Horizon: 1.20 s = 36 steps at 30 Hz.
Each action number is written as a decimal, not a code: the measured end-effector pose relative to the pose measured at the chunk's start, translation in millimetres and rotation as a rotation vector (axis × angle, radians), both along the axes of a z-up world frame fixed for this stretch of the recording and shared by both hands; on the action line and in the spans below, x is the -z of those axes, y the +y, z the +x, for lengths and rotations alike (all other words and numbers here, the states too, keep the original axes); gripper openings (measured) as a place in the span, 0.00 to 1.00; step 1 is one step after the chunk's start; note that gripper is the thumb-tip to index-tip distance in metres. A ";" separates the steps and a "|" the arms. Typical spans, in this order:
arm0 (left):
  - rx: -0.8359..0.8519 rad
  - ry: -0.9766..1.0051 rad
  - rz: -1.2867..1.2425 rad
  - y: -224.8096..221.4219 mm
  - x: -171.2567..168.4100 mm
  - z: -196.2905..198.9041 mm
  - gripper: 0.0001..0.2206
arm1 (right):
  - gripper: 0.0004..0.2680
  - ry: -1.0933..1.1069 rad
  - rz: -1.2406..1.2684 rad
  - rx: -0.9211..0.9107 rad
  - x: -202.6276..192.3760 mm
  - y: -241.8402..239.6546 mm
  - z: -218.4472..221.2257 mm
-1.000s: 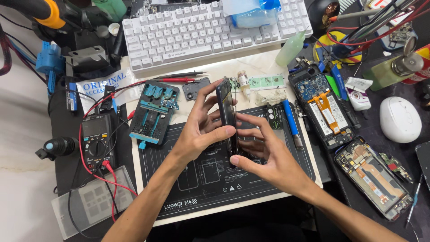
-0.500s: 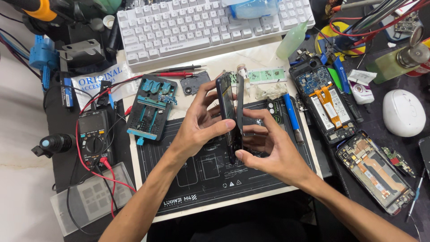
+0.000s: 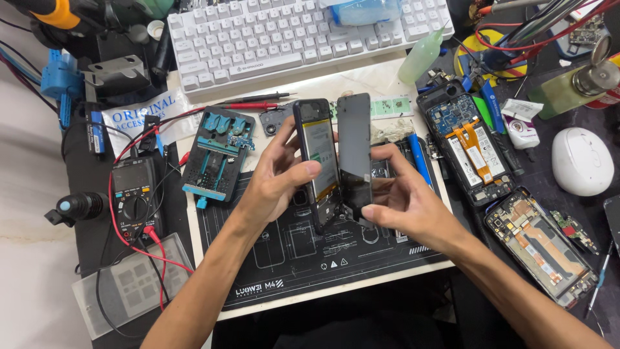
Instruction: The person removes the back cover of a phone using a thin prying tool and then unscrews the internal shielding plate with a blue-handled screwdriver.
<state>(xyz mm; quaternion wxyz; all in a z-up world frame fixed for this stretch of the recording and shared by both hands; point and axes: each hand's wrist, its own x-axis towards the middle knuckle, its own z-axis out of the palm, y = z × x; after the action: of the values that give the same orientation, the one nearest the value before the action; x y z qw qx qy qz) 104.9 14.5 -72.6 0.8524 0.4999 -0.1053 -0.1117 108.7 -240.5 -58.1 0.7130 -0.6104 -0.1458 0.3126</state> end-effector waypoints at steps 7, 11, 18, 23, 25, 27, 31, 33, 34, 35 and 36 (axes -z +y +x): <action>0.009 0.087 -0.276 10.4 14.9 3.7 0.33 | 0.34 0.202 0.016 0.139 21.4 -18.1 9.9; 0.007 0.055 -0.274 8.8 19.0 1.9 0.35 | 0.36 0.212 -0.103 0.251 17.3 -13.1 9.5; 0.028 -0.021 -0.136 0.5 8.5 -0.7 0.37 | 0.19 -0.144 -0.040 0.179 -7.9 6.5 5.8; -0.073 -0.113 -0.103 7.1 -0.8 7.4 0.35 | 0.15 -0.237 -0.068 0.362 -24.5 4.7 5.9; -0.104 -0.117 -0.105 16.2 -5.7 10.8 0.33 | 0.15 -0.286 -0.090 0.419 -36.2 -6.0 9.3; -0.106 -0.051 -0.176 23.6 -10.7 10.3 0.32 | 0.15 -0.343 -0.142 0.452 -49.1 -17.8 11.7; -0.032 0.029 -0.273 20.9 -19.2 7.1 0.30 | 0.20 -0.247 -0.078 0.429 -62.3 -27.0 18.0; -0.013 0.104 -0.337 16.9 -20.7 6.4 0.29 | 0.22 -0.159 -0.070 0.436 -65.7 -32.9 20.9; -0.042 0.155 -0.259 16.5 -21.2 7.6 0.28 | 0.22 -0.176 -0.072 0.439 -66.2 -35.4 22.5; -0.070 0.205 -0.179 17.3 -21.5 9.0 0.27 | 0.21 -0.193 -0.074 0.441 -66.9 -38.8 24.4; -0.098 0.255 -0.100 17.2 -21.2 9.7 0.26 | 0.21 -0.210 -0.077 0.444 -66.8 -42.0 25.8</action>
<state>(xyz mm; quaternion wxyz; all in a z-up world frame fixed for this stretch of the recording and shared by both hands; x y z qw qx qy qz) 114.7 31.7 -51.4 0.8871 0.4432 0.0230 -0.1272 134.5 -282.4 8.7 0.7215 -0.6832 -0.0696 0.0884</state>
